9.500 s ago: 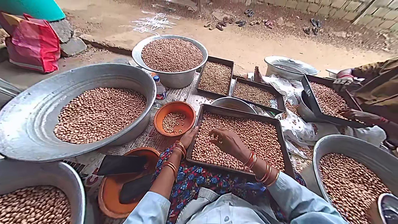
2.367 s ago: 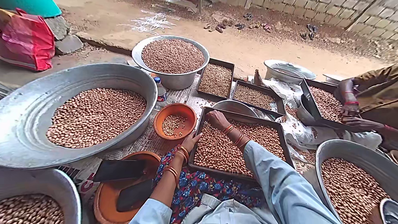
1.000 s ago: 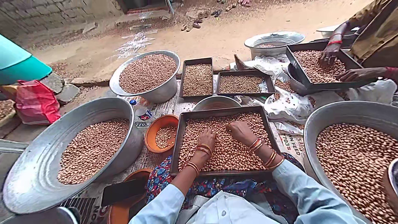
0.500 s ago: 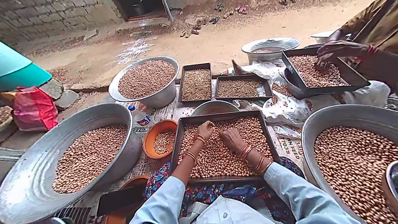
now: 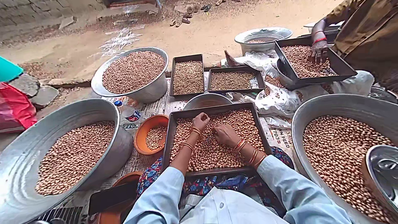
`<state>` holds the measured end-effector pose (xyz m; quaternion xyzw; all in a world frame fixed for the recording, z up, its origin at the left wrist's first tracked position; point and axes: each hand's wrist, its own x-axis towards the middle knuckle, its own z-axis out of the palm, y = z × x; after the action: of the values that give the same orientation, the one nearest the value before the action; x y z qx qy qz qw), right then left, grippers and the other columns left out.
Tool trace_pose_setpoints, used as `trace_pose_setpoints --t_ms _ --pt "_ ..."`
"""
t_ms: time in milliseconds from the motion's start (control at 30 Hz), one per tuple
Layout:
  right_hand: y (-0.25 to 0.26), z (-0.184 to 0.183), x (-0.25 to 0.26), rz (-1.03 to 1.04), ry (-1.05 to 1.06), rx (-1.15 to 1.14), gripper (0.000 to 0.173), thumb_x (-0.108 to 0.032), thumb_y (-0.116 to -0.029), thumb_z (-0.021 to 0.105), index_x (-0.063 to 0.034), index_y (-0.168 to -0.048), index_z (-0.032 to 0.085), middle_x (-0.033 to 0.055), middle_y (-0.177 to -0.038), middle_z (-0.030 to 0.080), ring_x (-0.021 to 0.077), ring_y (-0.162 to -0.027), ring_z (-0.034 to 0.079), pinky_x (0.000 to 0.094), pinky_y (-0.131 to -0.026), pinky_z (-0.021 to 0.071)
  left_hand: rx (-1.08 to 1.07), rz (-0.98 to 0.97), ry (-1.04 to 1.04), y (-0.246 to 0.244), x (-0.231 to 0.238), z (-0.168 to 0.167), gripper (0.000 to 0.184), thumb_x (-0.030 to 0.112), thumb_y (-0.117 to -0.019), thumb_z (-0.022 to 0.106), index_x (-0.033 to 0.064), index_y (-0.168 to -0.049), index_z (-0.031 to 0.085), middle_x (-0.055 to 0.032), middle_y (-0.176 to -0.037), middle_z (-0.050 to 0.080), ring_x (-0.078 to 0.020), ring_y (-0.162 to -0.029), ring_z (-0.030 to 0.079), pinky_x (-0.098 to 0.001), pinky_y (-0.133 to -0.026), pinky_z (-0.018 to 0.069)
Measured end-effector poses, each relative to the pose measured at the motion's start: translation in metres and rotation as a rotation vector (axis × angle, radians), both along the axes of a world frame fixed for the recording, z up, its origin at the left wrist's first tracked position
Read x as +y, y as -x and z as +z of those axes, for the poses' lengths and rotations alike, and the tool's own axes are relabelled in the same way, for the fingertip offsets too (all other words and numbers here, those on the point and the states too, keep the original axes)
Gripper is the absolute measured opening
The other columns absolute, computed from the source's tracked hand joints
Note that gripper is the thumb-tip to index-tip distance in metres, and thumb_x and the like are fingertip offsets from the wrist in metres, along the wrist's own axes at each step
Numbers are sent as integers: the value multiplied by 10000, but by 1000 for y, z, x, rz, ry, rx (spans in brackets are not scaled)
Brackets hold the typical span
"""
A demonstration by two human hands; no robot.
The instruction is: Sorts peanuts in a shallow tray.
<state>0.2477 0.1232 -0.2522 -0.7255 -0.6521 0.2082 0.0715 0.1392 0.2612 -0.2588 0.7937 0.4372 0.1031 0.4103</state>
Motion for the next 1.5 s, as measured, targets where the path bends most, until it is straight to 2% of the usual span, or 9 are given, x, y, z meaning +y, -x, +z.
trace_pose_setpoints --t_ms 67,167,267,333,400,800,1233,1400,1500 --pt "-15 3 -2 -93 -97 209 259 -233 -974 619 -54 -1130 722 161 -1028 724 333 -988 688 561 -866 514 -340 44 239 7 5 -9 192 98 -1066 437 31 -1120 609 -55 -799 597 -121 -626 542 -283 -590 475" --pt "-38 18 -19 -369 -385 603 153 -97 -965 629 -41 -1105 659 127 -877 685 241 -718 639 443 -648 526 -543 56 590 15 -3 2 340 175 -1069 293 115 -1202 600 -12 -901 662 -106 -720 631 -282 -678 538" --pt "-54 49 -31 -596 -456 626 150 -47 -989 537 -53 -1105 632 116 -792 612 225 -602 528 415 -537 425 -272 18 187 6 -6 -3 210 162 -1063 531 109 -1160 710 -87 -897 668 -179 -704 585 -362 -649 491" --pt "-62 60 -38 -584 -433 560 141 -90 -1020 547 -61 -1100 660 128 -827 629 249 -668 557 460 -599 438 -86 -42 -112 5 -15 -1 173 189 -1028 636 95 -1130 739 -211 -1054 727 -406 -948 692 -624 -831 539" --pt "-69 58 -41 -529 -422 461 131 -187 -1027 623 -82 -1042 700 125 -816 662 266 -693 613 501 -620 482 43 -83 -264 7 -32 9 173 155 -1022 634 70 -1141 726 -256 -1140 699 -483 -1056 668 -682 -886 518" --pt "-62 13 2 -318 -230 -126 137 -112 -982 642 -20 -975 742 206 -984 719 403 -942 708 585 -761 552 288 -278 -637 -29 -18 -19 262 -16 -1000 556 37 -1201 715 -205 -1125 713 -392 -1054 705 -546 -863 576" --pt "-58 11 4 -367 5 -117 248 -208 -1009 604 -23 -1140 704 199 -1145 707 379 -1111 677 569 -912 521 433 -169 -378 -34 -22 -5 369 174 -1071 477 94 -1412 592 -188 -1276 689 -376 -1199 664 -564 -992 518" --pt "-63 16 0 -370 19 -69 277 -235 -1014 604 -33 -1171 712 195 -1198 702 364 -1192 644 555 -1007 479 -15 69 19 -24 -13 1 203 159 -1046 558 22 -1114 691 -191 -978 693 -325 -921 663 -530 -880 511" --pt "-61 20 -1 -356 52 -74 286 -210 -1012 604 -52 -1226 710 199 -1252 686 378 -1226 626 573 -1021 466 -248 -21 338 -19 -43 9 308 103 -1086 394 -16 -990 662 -34 -758 546 -105 -616 481 -280 -618 436"
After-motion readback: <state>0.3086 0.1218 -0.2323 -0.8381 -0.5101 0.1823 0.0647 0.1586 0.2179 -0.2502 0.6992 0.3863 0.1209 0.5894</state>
